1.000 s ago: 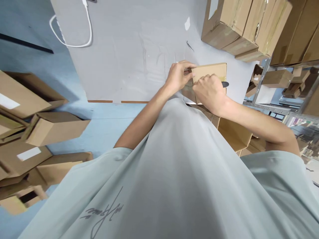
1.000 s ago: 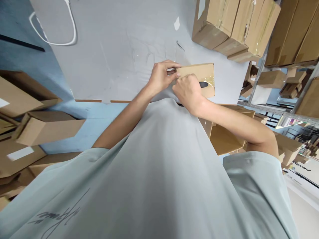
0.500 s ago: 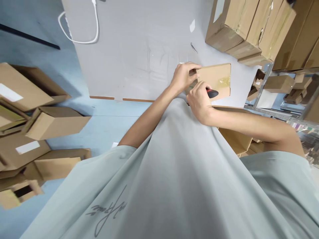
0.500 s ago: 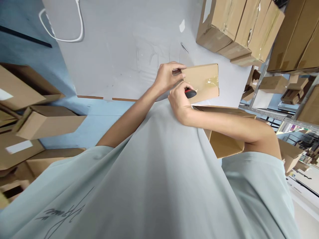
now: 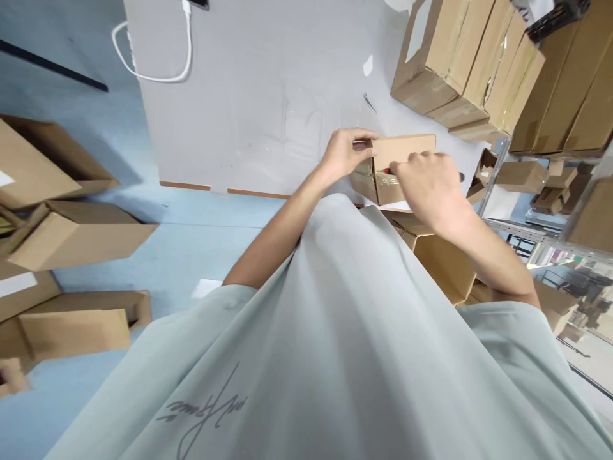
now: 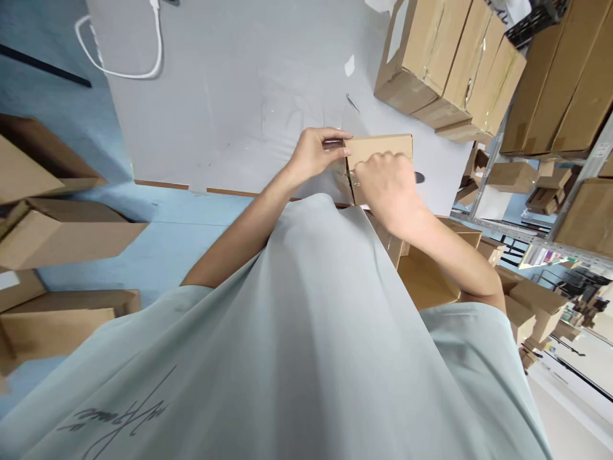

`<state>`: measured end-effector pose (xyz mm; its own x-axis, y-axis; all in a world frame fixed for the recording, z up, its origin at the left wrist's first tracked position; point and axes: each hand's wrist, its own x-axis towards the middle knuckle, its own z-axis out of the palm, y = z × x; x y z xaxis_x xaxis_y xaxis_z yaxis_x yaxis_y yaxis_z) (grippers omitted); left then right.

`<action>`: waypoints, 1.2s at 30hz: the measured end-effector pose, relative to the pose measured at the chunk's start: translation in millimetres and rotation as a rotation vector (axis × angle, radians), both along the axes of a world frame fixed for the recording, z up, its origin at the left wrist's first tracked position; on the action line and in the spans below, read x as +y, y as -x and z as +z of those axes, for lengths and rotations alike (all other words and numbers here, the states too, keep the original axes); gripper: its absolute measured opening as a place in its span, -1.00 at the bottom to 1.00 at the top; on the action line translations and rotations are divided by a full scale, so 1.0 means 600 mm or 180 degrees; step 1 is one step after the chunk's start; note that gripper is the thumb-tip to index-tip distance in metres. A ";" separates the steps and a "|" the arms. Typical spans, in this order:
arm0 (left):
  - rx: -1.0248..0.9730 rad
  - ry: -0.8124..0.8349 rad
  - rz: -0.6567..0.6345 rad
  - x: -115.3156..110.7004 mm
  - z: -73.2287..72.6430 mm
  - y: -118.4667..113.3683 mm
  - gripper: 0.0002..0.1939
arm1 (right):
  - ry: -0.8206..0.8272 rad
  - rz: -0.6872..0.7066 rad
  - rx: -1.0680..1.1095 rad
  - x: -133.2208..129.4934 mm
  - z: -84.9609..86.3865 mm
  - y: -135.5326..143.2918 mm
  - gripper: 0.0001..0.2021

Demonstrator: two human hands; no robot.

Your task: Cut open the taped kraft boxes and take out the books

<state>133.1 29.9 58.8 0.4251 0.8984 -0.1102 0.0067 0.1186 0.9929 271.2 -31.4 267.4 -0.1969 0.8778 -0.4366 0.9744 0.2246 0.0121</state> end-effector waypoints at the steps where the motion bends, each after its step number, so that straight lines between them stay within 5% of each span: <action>1: 0.0016 -0.0001 0.0002 0.000 -0.003 0.000 -0.62 | -0.0059 -0.0126 -0.0081 0.003 0.016 -0.021 -0.53; 5: 0.0152 -0.0083 -0.0048 -0.006 -0.011 0.013 -0.56 | -0.0419 -0.0898 -0.0373 0.010 0.022 -0.112 -0.57; 9: 0.0442 -0.0280 -0.0147 -0.027 -0.001 0.035 -0.38 | -0.0642 -0.1763 -0.0112 -0.020 -0.051 -0.205 -0.55; 13: 0.0756 -0.0427 -0.0292 -0.051 0.012 0.039 -0.20 | -0.0765 -0.2202 0.0409 -0.082 -0.131 -0.249 -0.53; 22: 0.1432 -0.0683 -0.0571 -0.046 0.041 0.043 -0.18 | -0.1331 -0.2839 0.1230 -0.131 -0.212 -0.251 -0.50; 29: 0.1691 -0.0767 -0.0621 -0.016 0.081 0.043 -0.32 | -0.1140 -0.3200 0.1833 -0.131 -0.221 -0.246 -0.56; 36: 0.1834 -0.0727 -0.0825 0.026 0.091 0.057 -0.35 | -0.0954 -0.3422 0.2553 -0.148 -0.232 -0.203 -0.62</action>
